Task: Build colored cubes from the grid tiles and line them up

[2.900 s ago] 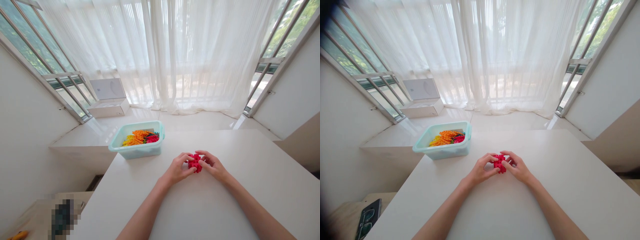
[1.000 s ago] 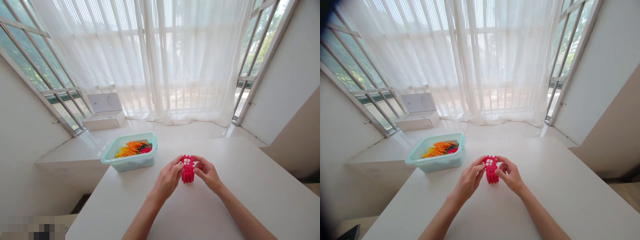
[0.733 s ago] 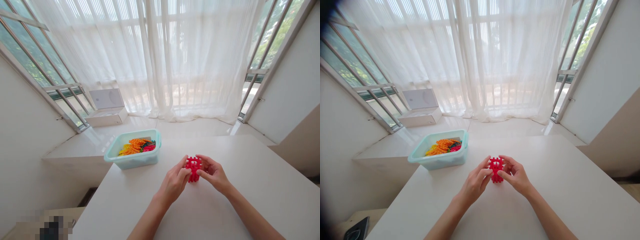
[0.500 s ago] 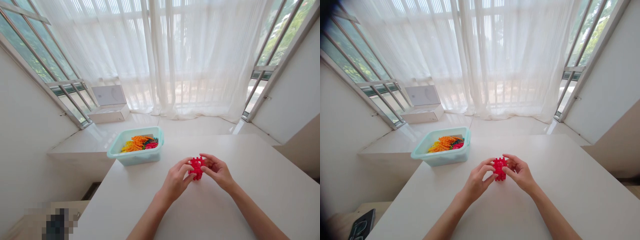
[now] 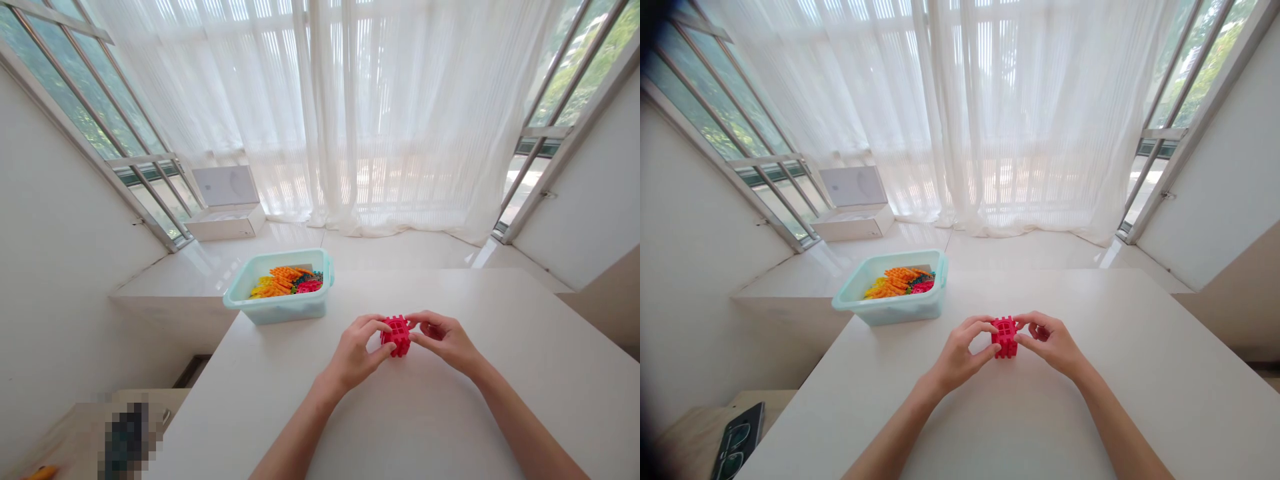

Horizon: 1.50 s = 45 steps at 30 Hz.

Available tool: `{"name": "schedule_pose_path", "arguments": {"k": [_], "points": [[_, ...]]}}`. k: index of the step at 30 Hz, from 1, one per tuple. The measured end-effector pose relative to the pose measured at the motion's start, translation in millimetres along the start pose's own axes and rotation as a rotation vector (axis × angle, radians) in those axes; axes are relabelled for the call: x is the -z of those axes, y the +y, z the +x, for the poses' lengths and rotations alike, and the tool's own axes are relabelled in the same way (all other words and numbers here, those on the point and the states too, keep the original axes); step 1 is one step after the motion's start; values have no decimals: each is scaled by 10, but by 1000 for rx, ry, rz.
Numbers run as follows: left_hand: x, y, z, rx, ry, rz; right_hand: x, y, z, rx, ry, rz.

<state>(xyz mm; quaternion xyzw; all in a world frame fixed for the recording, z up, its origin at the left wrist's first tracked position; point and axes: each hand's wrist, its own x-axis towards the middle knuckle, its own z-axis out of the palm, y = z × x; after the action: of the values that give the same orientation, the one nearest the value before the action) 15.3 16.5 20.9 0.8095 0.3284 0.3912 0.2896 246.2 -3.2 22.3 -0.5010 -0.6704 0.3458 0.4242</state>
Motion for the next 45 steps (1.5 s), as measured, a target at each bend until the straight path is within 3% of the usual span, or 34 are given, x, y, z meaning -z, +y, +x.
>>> {"name": "schedule_pose_path", "arguments": {"k": [14,25,45], "points": [[11,-9,-3,-44,-48,-15,-4,36,3,68,-34,-100],[10,-22,-5,-56,-81,47,-168,-13,-25,187,-26,-158],[-62,-68,-9,-108,-39,46,-152,62,-24,245,-9,-241]]}}
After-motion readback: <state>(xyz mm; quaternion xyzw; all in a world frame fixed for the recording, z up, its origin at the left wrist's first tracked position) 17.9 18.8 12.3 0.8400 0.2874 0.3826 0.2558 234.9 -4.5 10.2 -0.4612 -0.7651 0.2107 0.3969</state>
